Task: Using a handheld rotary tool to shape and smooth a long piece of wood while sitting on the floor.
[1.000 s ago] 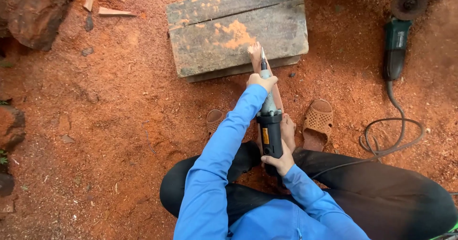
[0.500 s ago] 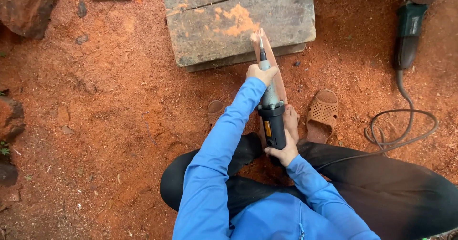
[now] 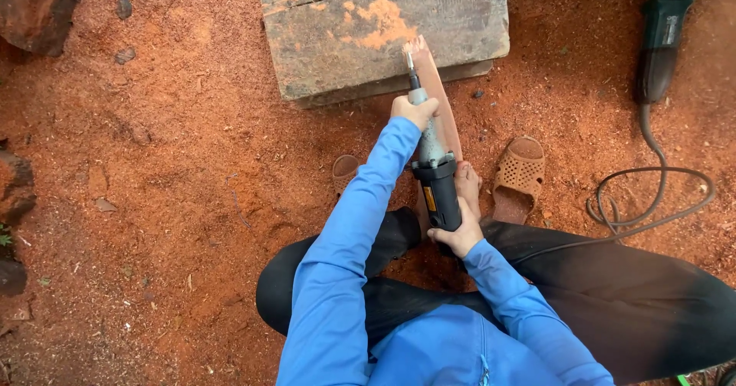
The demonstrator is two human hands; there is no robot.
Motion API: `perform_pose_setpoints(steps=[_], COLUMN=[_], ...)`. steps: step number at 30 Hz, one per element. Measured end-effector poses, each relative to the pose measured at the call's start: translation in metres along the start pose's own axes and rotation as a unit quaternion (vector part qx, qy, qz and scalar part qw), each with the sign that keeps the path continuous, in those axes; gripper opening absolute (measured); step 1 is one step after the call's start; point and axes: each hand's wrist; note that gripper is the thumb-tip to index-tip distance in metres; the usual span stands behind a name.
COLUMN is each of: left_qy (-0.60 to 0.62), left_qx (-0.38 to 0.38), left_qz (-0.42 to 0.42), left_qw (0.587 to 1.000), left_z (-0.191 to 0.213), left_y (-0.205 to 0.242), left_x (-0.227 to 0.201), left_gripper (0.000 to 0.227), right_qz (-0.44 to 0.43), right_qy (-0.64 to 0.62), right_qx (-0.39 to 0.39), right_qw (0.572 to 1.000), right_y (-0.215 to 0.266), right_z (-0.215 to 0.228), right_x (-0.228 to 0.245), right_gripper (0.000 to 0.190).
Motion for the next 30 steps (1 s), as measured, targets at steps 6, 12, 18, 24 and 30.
perform_pose_setpoints(steps=[6,12,18,24,30], left_qy=[0.009,0.041,0.031,0.031,0.029], left_qx=[-0.001,0.016,0.016,0.021,0.019], left_qz=[0.002,0.001,0.005,-0.011,-0.007], left_qw=[1.0,0.999,0.999,0.999,0.999], left_z=[0.01,0.019,0.011,0.019,0.013], left_y=[0.008,0.016,0.006,0.017,0.003], left_x=[-0.004,-0.014,-0.007,-0.014,-0.004], left_gripper=[0.028,0.017,0.021,0.022,0.02], right_qz=[0.087,0.089,0.079,0.052,0.166], right_qy=[-0.037,-0.045,-0.082,-0.05,-0.032], right_qx=[-0.015,-0.017,0.004,-0.026,-0.045], right_qw=[0.995,0.995,0.994,0.997,0.985], right_y=[0.024,0.026,0.028,0.018,0.032], right_z=[0.001,-0.003,-0.006,-0.013,-0.022], right_x=[0.056,0.064,0.066,0.019,0.051], right_gripper=[0.086,0.084,0.087,0.092,0.092])
Point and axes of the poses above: each hand's wrist, its own y-axis away from the middle knuckle, its own z-axis out of the back of the hand, x = y × z, and after that the axes turned 14 degrees about -y, right-handed
